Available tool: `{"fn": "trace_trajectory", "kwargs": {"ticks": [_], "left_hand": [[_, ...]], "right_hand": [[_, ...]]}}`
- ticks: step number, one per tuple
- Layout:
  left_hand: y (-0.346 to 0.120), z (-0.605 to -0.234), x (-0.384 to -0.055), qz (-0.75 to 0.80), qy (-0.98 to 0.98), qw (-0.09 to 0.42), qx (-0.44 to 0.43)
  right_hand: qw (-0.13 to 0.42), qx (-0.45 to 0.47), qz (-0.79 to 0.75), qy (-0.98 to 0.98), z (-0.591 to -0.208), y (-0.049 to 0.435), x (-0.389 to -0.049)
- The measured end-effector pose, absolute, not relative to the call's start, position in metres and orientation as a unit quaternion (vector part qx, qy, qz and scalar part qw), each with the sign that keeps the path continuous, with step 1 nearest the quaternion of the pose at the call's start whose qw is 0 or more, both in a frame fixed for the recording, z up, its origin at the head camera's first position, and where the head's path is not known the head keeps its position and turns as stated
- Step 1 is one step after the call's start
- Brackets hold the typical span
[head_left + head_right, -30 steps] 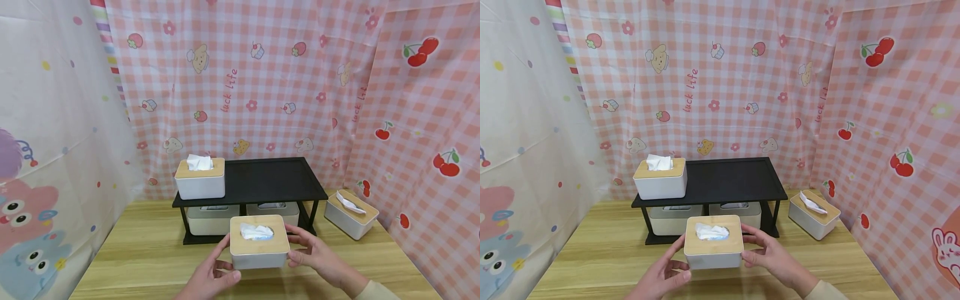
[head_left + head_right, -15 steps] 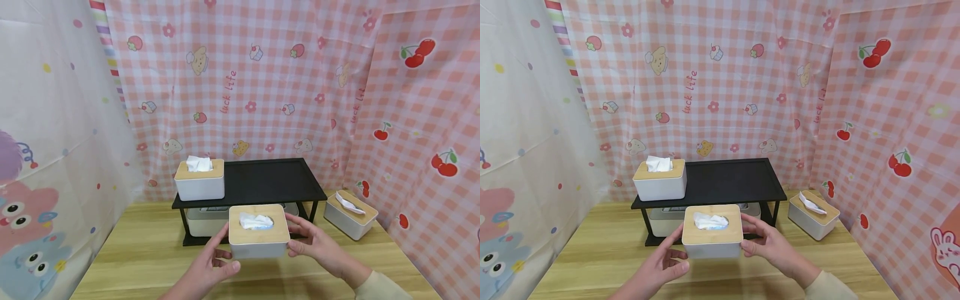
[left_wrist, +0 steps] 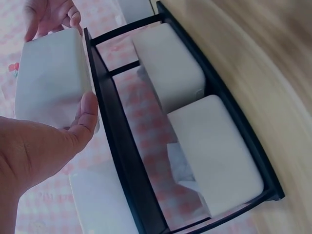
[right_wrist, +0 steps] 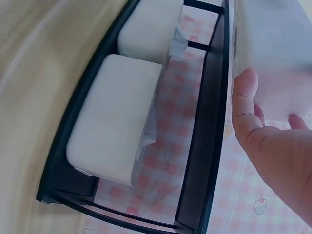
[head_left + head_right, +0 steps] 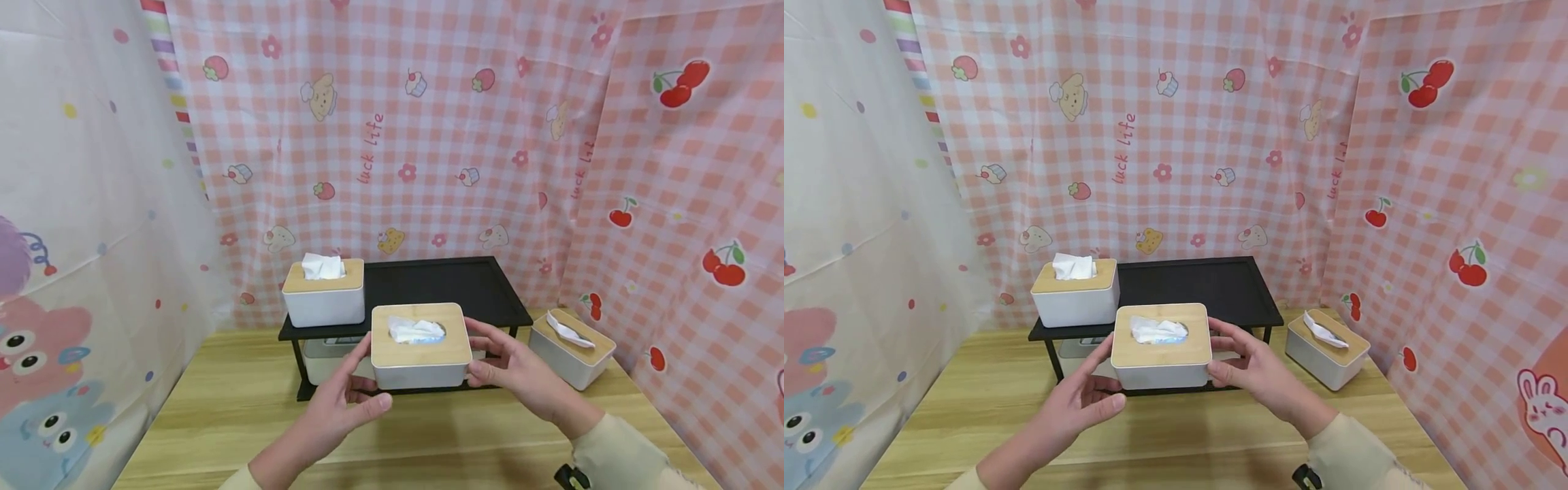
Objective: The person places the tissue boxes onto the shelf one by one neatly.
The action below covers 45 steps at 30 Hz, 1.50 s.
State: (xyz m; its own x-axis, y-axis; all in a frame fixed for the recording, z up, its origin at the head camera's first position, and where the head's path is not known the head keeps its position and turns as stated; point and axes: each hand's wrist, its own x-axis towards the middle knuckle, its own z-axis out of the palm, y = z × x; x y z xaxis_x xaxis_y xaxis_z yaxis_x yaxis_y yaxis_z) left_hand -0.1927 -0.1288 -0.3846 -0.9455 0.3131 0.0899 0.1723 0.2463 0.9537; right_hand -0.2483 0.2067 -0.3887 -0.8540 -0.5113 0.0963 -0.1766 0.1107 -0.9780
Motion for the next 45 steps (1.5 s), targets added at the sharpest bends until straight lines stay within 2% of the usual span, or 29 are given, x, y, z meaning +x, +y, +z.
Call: {"fn": "trace_trajectory", "kwargs": {"ticks": [13,18,34,45], "left_hand": [[-0.126,-0.371,-0.225,0.612,0.774,0.084,0.134],[-0.125,-0.368,-0.234,0.61,0.778,0.077,0.126],[-0.115,-0.37,-0.238,0.637,0.759,0.038,0.13],[-0.112,-0.369,-0.245,0.619,0.775,0.046,0.115]], "right_hand": [[0.112,-0.215,-0.625,0.742,-0.38,0.2,-0.27],[0.103,-0.196,-0.627,0.747,-0.377,0.195,-0.275],[0.057,-0.147,-0.634,0.757,-0.37,0.179,-0.286],[0.044,-0.136,-0.622,0.77,-0.37,0.175,-0.285]]}}
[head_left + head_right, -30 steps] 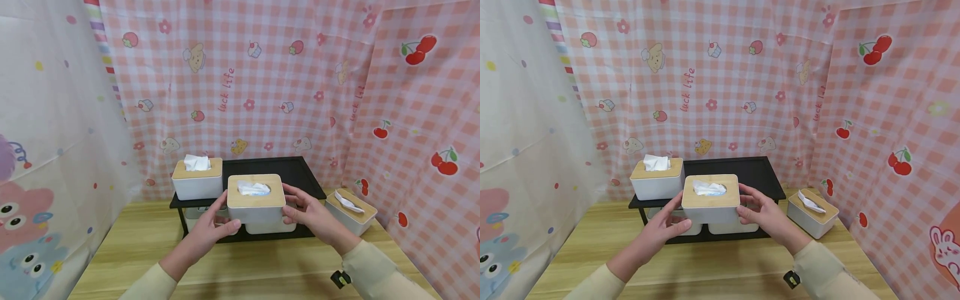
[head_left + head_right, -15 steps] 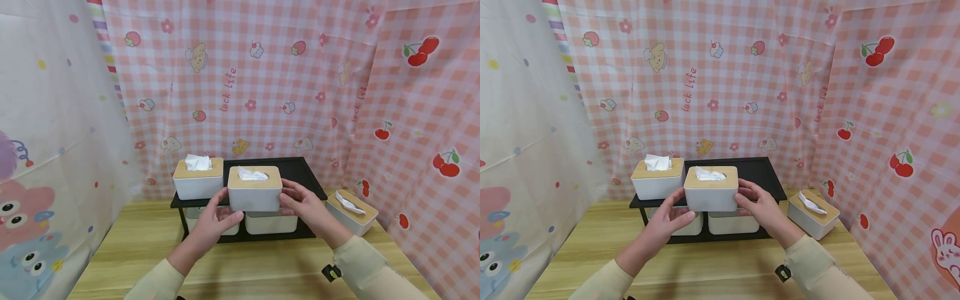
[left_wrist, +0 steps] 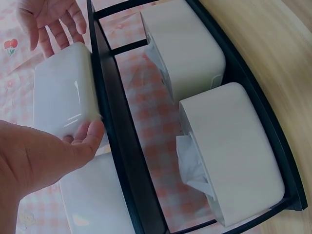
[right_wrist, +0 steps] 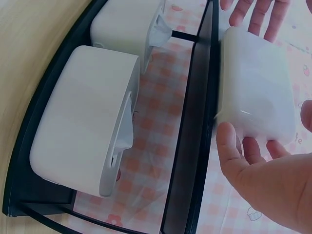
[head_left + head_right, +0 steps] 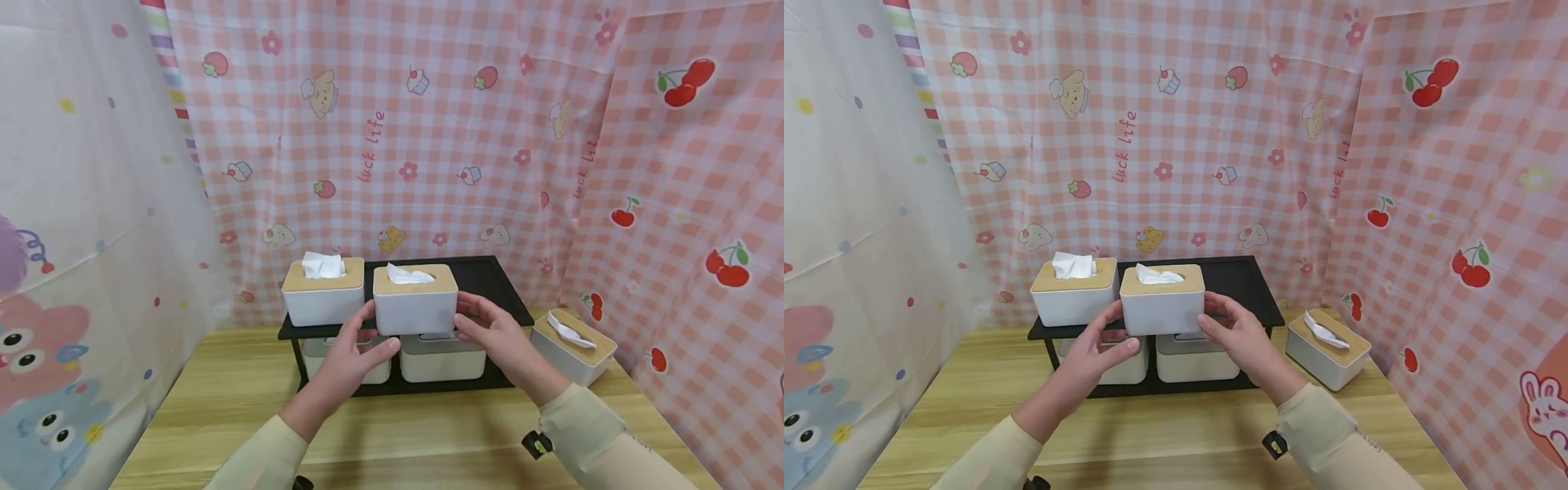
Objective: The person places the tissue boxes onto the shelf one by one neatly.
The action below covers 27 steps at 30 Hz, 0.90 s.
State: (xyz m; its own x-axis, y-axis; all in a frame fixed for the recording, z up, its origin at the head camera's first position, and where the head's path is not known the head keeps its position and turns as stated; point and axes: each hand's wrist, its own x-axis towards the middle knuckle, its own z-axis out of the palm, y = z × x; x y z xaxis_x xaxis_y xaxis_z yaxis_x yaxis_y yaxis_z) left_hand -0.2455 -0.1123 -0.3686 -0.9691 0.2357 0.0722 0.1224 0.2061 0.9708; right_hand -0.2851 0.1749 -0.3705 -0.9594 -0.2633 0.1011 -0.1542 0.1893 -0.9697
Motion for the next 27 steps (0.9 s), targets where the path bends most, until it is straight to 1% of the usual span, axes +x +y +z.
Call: {"fn": "trace_trajectory", "kwargs": {"ticks": [12,22,27], "left_hand": [[-0.108,-0.368,-0.245,0.615,0.782,0.033,0.097],[-0.105,-0.37,-0.253,0.596,0.798,0.035,0.086],[-0.105,-0.373,-0.255,0.596,0.797,0.045,0.083]], "right_hand": [[0.036,-0.168,-0.598,0.783,-0.367,0.172,-0.288],[0.04,-0.176,-0.595,0.783,-0.369,0.166,-0.294],[0.041,-0.169,-0.59,0.789,-0.371,0.165,-0.296]]}}
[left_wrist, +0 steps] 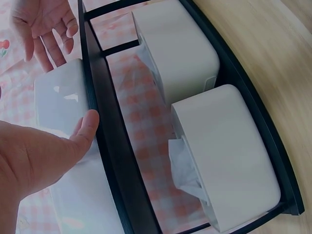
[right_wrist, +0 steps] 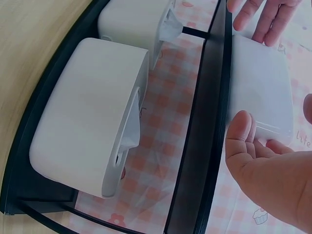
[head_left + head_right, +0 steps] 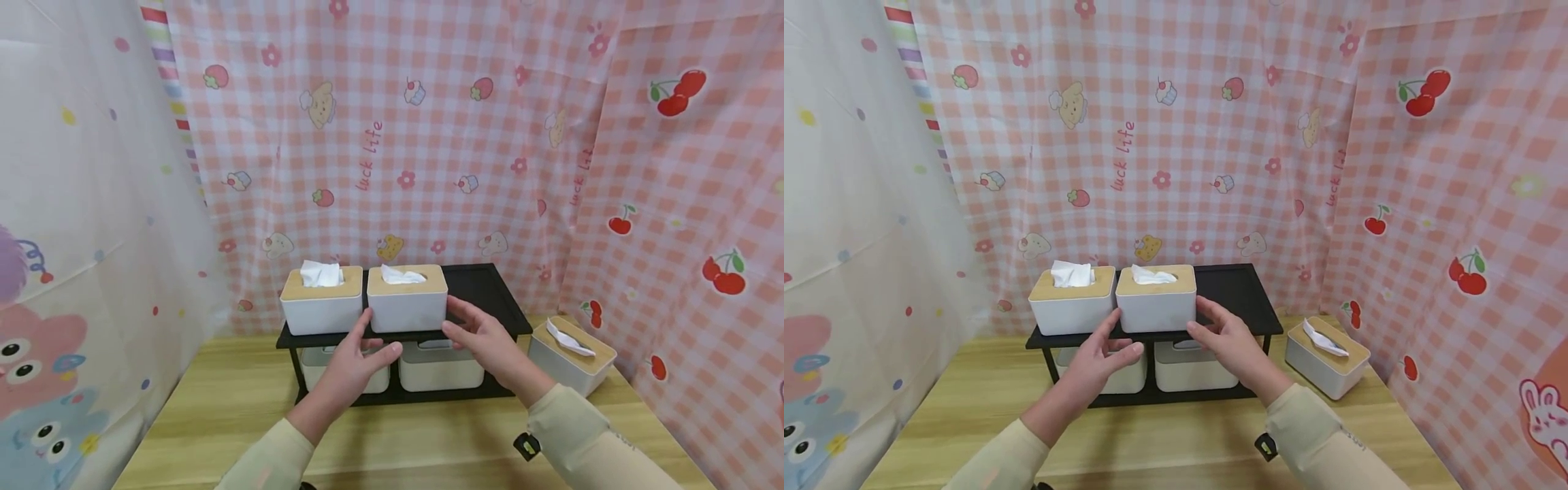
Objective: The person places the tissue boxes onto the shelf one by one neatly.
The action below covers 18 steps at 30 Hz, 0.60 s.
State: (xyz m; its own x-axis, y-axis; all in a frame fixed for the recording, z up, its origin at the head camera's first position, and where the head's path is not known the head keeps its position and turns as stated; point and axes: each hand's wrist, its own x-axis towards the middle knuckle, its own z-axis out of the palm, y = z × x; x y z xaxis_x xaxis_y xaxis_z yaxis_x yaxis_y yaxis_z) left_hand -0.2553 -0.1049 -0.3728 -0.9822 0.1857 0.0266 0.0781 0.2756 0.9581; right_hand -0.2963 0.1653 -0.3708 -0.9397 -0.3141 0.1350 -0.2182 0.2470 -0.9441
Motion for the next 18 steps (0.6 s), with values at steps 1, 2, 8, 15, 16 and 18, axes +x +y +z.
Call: {"fn": "trace_trajectory", "kwargs": {"ticks": [1,2,8,15,16,18], "left_hand": [[-0.1049,-0.3732,-0.2558,0.596,0.797,0.047,0.084],[-0.1048,-0.3736,-0.2563,0.597,0.797,0.048,0.084],[-0.1056,-0.3757,-0.2583,0.593,0.8,0.049,0.081],[-0.1048,-0.3786,-0.2576,0.592,0.8,0.049,0.085],[-0.1045,-0.378,-0.2578,0.593,0.8,0.046,0.085],[-0.1041,-0.3762,-0.2585,0.593,0.8,0.041,0.085]], "right_hand": [[0.04,-0.167,-0.59,0.789,-0.3711,0.1653,-0.2967],[0.04,-0.167,-0.59,0.789,-0.3714,0.1653,-0.2972],[0.048,-0.165,-0.587,0.791,-0.3745,0.1637,-0.2983],[0.048,-0.157,-0.585,0.794,-0.3785,0.1618,-0.2978],[0.047,-0.156,-0.585,0.795,-0.3782,0.1615,-0.2985],[0.045,-0.158,-0.584,0.795,-0.3771,0.1612,-0.2999]]}}
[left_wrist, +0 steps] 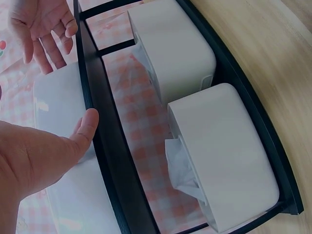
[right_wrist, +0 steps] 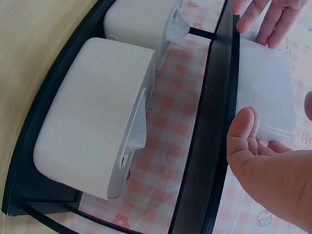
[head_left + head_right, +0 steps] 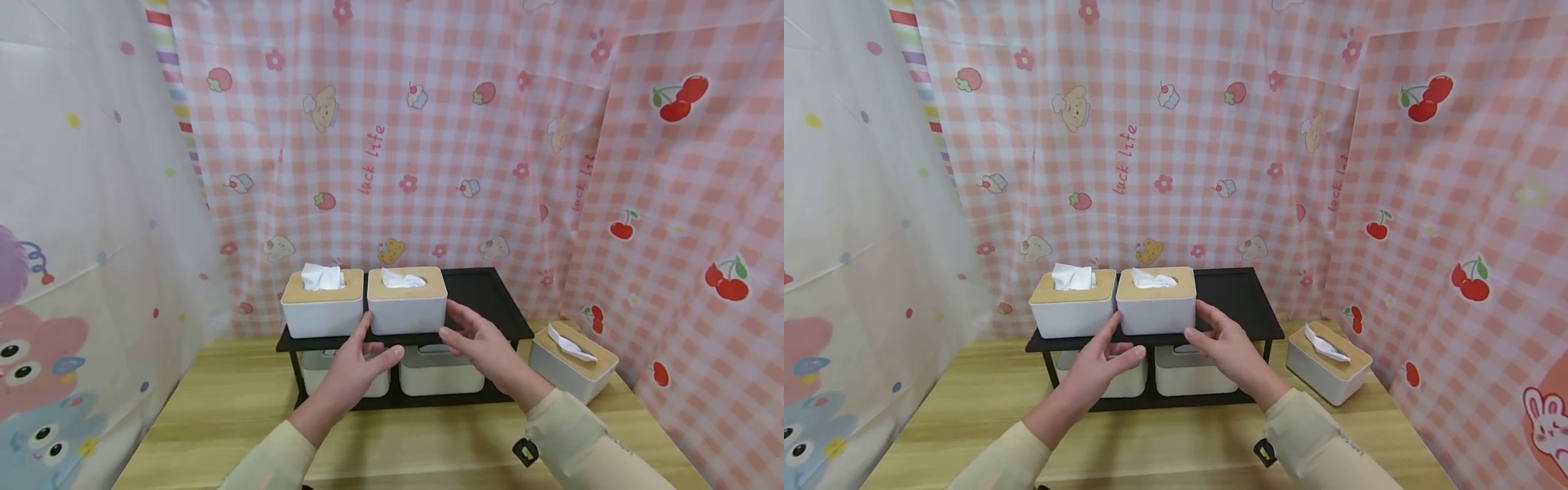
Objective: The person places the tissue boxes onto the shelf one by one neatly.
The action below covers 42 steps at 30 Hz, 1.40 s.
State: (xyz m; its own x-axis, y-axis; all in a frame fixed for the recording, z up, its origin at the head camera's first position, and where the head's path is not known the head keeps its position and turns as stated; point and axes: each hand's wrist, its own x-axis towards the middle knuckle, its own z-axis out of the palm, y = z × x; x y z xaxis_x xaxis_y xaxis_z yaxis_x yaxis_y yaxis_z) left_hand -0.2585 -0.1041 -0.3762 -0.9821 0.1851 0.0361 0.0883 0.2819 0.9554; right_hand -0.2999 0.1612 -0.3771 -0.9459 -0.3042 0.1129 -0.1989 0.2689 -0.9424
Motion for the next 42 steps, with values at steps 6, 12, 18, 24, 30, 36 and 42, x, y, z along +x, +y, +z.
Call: {"fn": "trace_trajectory", "kwargs": {"ticks": [6,12,18,24,30,36,42], "left_hand": [[-0.103,-0.374,-0.259,0.589,0.803,0.043,0.081],[-0.103,-0.373,-0.259,0.585,0.806,0.043,0.076],[-0.104,-0.375,-0.26,0.584,0.806,0.044,0.078],[-0.107,-0.378,-0.26,0.586,0.805,0.044,0.086],[-0.108,-0.377,-0.258,0.583,0.806,0.047,0.091],[-0.11,-0.379,-0.255,0.57,0.815,0.047,0.093],[-0.115,-0.385,-0.249,0.568,0.816,0.053,0.096]], "right_hand": [[0.044,-0.167,-0.578,0.797,-0.376,0.162,-0.301],[0.044,-0.166,-0.579,0.797,-0.374,0.162,-0.299],[0.05,-0.167,-0.579,0.797,-0.373,0.162,-0.297],[0.053,-0.17,-0.583,0.793,-0.374,0.163,-0.296],[0.053,-0.174,-0.578,0.795,-0.375,0.164,-0.294],[0.052,-0.167,-0.557,0.812,-0.378,0.166,-0.29],[0.042,-0.17,-0.549,0.817,-0.379,0.173,-0.283]]}}
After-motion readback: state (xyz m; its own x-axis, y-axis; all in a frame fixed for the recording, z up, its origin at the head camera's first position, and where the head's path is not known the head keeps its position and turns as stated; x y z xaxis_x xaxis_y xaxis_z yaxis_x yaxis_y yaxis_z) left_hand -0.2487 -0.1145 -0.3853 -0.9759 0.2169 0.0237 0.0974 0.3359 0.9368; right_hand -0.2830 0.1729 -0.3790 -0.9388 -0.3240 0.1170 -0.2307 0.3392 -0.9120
